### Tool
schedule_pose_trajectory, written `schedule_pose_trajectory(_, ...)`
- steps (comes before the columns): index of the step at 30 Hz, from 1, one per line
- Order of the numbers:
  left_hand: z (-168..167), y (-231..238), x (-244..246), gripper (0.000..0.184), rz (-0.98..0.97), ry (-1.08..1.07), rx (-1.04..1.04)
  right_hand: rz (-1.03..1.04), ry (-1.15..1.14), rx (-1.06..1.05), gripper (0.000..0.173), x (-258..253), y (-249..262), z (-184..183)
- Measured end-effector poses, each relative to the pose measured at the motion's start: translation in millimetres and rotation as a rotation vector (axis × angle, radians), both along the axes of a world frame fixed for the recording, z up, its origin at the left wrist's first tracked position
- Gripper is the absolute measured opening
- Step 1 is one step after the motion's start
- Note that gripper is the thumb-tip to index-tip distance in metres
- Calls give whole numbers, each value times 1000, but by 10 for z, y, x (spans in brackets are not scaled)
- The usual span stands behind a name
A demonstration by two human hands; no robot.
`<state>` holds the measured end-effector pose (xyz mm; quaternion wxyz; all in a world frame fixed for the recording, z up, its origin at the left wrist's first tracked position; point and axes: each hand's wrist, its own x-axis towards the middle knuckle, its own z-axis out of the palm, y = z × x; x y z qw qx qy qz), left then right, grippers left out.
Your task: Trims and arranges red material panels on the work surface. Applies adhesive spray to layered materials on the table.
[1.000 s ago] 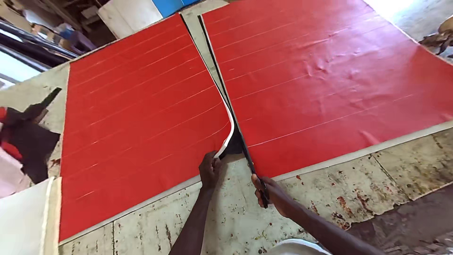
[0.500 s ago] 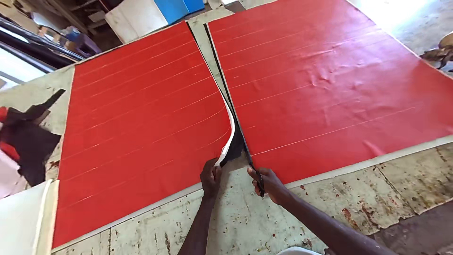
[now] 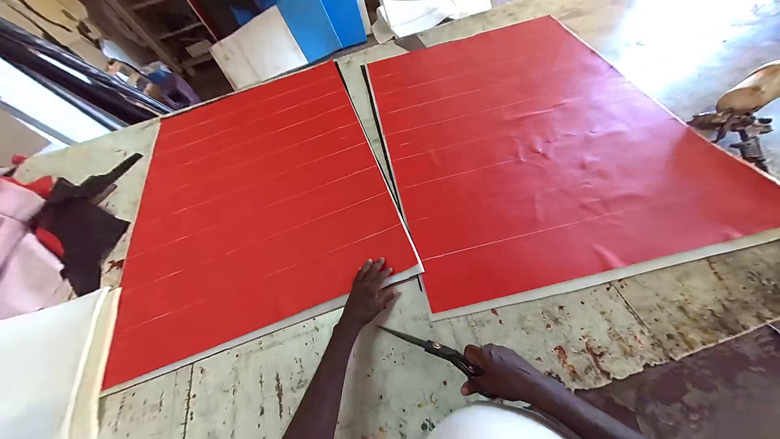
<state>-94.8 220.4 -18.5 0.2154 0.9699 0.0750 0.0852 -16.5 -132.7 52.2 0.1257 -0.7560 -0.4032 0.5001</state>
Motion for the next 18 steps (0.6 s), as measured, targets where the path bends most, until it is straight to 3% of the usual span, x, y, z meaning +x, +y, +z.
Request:
schedule_pose_trajectory(2,76,-57,-9,59,26,76,49,87,-98,78,45,-28,-66,-41)
schedule_pose_trajectory(5,97,-70,45,62,63,103,156,131,-162,169,41,-47,-169,-125)
schedule_pose_trajectory(7,83,23,58,49,21,59,213,116,-132,233,37,-30,-256,-104)
schedule_pose_trajectory(10,364,77,84,36,-10,23,214,37,-61,381,30,46,-372,-44)
schedule_pose_trajectory(15,693,115,120,33,268,-104,-64,-212,181,544,39,268,-49,68)
schedule_pose_trajectory(18,748,121,123,32,391,-133,-209,-491,527,631,39,353,517,161)
